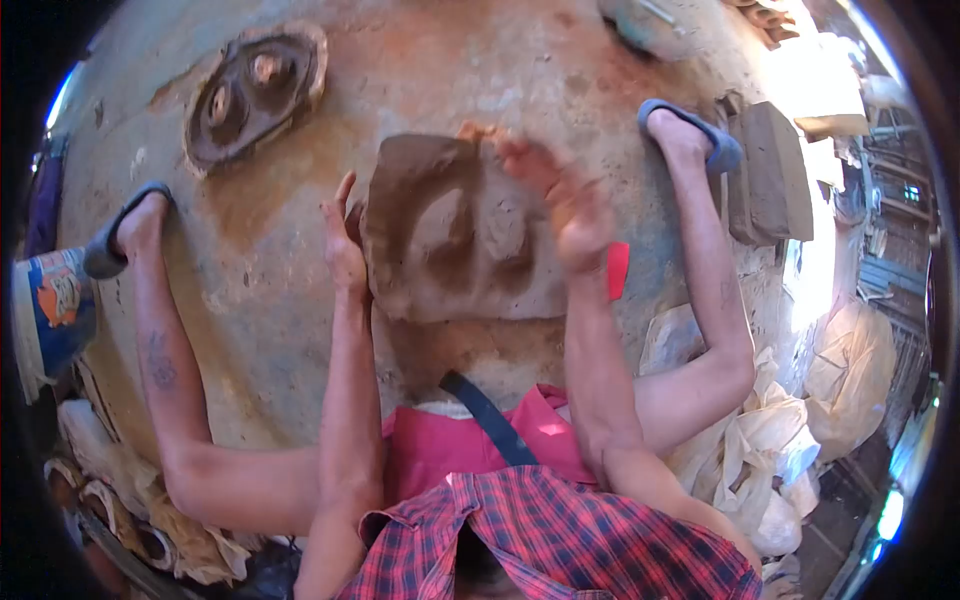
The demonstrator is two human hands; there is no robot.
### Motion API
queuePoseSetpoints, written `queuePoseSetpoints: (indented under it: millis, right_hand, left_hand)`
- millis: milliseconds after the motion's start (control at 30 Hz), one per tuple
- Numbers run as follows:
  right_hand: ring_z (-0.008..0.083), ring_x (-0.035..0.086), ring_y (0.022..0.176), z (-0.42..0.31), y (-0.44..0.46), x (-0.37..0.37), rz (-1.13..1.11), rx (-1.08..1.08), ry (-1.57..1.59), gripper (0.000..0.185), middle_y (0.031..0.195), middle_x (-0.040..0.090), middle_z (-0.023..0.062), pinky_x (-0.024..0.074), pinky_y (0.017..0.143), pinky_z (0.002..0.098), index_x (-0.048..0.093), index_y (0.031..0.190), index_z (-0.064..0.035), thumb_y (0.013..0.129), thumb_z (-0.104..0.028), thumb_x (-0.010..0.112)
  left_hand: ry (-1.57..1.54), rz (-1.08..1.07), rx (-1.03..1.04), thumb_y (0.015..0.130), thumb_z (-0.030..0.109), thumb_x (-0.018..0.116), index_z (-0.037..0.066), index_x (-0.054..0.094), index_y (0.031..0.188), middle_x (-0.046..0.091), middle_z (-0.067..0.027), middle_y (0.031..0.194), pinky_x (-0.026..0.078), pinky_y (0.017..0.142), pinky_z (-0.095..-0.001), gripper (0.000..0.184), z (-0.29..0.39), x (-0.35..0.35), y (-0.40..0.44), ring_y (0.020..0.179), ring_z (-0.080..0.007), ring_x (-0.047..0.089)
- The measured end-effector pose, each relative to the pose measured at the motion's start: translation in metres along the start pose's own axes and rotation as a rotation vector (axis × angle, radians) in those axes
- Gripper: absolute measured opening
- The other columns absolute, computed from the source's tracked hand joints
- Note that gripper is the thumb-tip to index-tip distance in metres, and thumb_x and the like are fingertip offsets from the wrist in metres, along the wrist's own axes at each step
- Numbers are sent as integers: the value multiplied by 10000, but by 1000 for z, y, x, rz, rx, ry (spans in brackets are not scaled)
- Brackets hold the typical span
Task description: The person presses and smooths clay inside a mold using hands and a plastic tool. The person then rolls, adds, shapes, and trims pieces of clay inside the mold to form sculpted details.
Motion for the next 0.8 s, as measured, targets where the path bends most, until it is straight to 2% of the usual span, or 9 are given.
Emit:
queuePoseSetpoints:
  millis: [100,167,200,300,433,567,700,767,800]
  right_hand:
    - [304,696,1137,1,15,17,-146,-75,163,581,1266,700,199,521,1046,429,485,1492,47,1105,-378,392]
    - [281,693,1012,57,15,5,26,297,143,568,1135,704,172,530,987,448,478,1436,39,1084,-403,415]
    - [280,685,1037,52,18,12,-31,315,212,524,1101,695,161,523,982,454,495,1380,23,1085,-404,424]
    - [283,679,1038,7,41,27,-191,121,310,452,1113,692,161,524,965,445,502,1333,-26,1081,-396,447]
    - [311,684,968,90,38,22,-249,470,417,388,1030,659,163,542,897,454,519,1217,-45,1058,-399,510]
    - [289,678,926,21,48,36,-284,273,418,367,993,645,141,540,862,432,543,1168,-37,1033,-379,529]
    - [276,685,929,85,41,28,-329,489,368,351,1004,658,144,537,876,396,520,1205,-41,1026,-342,509]
    - [278,690,951,64,39,31,-336,464,322,344,1032,673,153,540,891,400,509,1229,-50,1021,-325,508]
    - [273,694,966,24,43,30,-211,254,311,353,1025,673,149,544,900,413,519,1224,-42,1003,-316,498]
  left_hand:
    - [179,22,94,1142,595,233,125,440,1609,660,-180,1375,489,1107,-389,695,-8,-23,-3,1263,-260,632]
    - [311,69,288,1141,597,237,119,440,1609,668,-183,1367,493,1098,-381,700,10,-16,20,1251,-256,639]
    - [168,11,151,1141,596,236,111,439,1609,665,-174,1383,493,1095,-379,703,5,-10,6,1253,-259,637]
    - [-56,-58,-13,1141,598,234,98,438,1604,671,-156,1383,492,1092,-378,711,-5,0,-6,1255,-261,636]
    - [99,-48,77,1140,603,228,107,439,1603,627,-171,1429,477,1115,-389,710,-1,-4,11,1290,-262,607]
    - [0,-67,-42,1143,596,223,106,446,1598,579,-164,1481,448,1147,-384,705,-2,6,-10,1318,-255,578]
    - [137,-64,54,1143,597,224,100,452,1592,597,-154,1464,448,1149,-380,708,11,10,0,1311,-253,587]
    - [96,-74,-4,1153,569,231,96,471,1576,604,-150,1464,457,1141,-376,679,-3,3,-7,1309,-247,589]
    - [91,-65,-7,1153,569,231,96,471,1576,604,-150,1464,457,1141,-376,679,-2,4,-2,1309,-247,589]
Point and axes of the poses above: each hand's wrist, its own y-axis towards the middle knuckle, its own x-axis out of the palm, z = x × y, the point moved 9 cm from there along y, towards the middle knuckle
